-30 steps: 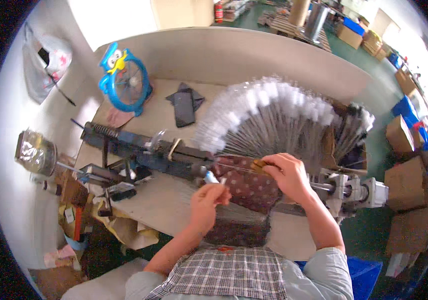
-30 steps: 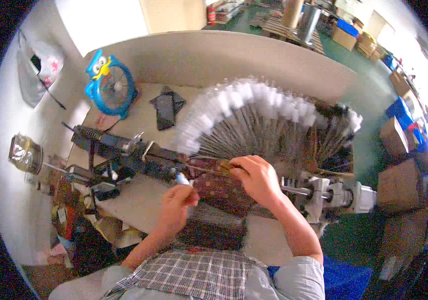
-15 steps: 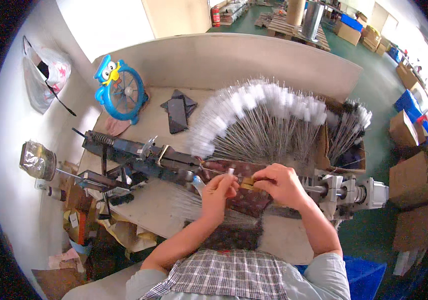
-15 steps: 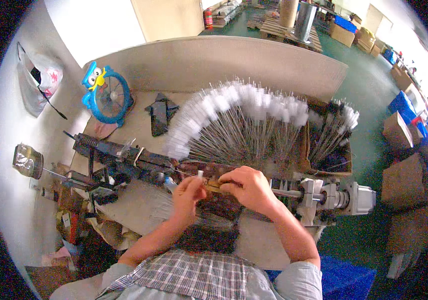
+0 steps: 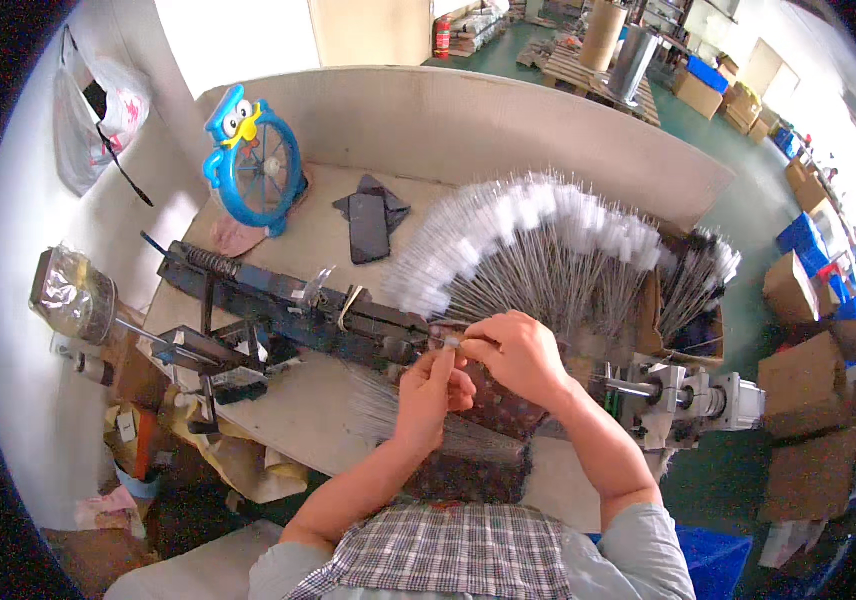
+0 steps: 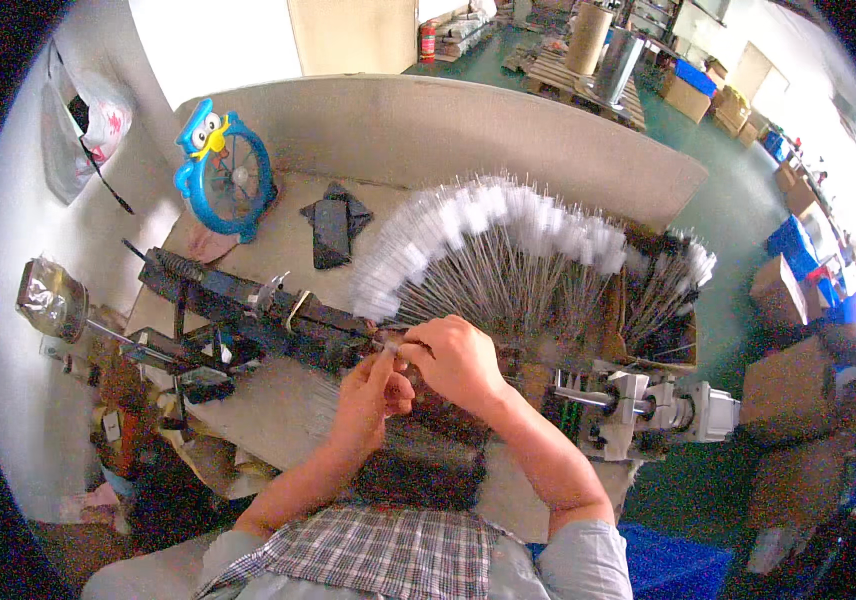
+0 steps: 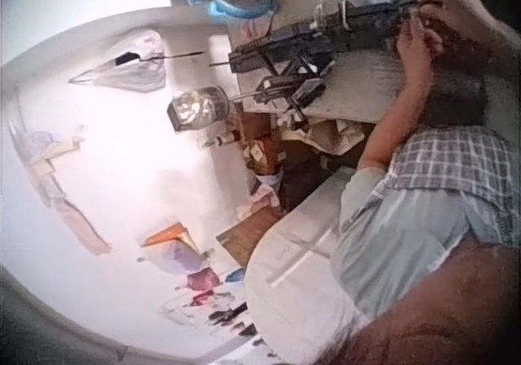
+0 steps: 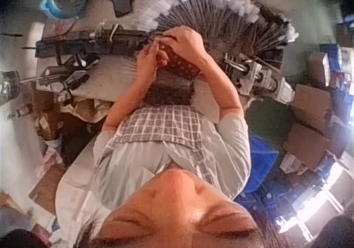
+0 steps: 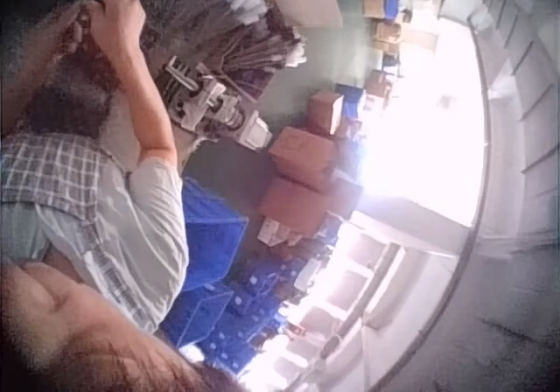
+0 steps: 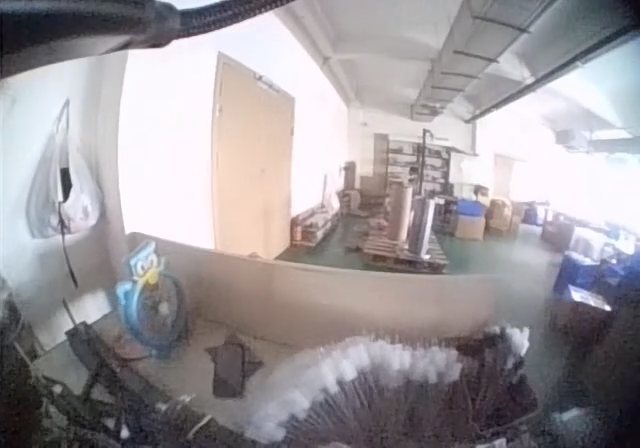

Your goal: The person is using a specialized machine to assemble cleaning brushes by inserting and securing components.

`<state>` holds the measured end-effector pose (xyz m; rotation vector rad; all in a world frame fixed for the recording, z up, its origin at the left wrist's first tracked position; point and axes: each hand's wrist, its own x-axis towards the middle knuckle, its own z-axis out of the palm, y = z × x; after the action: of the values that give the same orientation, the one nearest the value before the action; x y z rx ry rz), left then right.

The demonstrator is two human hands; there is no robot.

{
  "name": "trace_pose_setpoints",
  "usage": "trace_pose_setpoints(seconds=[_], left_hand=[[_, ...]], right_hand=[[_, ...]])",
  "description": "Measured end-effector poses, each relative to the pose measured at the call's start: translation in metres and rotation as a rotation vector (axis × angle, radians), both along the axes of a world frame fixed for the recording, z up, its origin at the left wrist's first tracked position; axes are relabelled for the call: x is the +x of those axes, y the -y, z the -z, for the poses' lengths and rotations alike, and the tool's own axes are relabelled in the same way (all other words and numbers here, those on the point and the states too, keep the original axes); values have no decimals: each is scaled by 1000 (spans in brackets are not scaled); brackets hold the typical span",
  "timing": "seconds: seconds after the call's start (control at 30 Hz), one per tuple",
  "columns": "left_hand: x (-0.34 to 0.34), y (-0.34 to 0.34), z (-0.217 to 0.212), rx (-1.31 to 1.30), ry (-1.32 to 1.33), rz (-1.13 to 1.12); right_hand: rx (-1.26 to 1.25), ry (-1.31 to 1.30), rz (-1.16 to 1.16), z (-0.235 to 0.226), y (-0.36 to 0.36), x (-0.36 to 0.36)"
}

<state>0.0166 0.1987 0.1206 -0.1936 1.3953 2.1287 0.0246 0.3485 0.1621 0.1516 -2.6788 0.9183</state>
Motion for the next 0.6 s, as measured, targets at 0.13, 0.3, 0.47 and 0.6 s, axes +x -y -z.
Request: trace_pose_setpoints(seconds=[0.13,0.3,0.47,0.6], left_hand=[[-4,1,-2,23,37,53],[-3,-9,8,232,143,-111],[4,-11,6,298,157,-237],[1,-14,14,391,96,-234]], right_hand=[[-344,230,20,2,-1,-6],[-19,9,62,5,10,6],[111,-234,127,18,32,3],[153,-304,152,13,20,10]])
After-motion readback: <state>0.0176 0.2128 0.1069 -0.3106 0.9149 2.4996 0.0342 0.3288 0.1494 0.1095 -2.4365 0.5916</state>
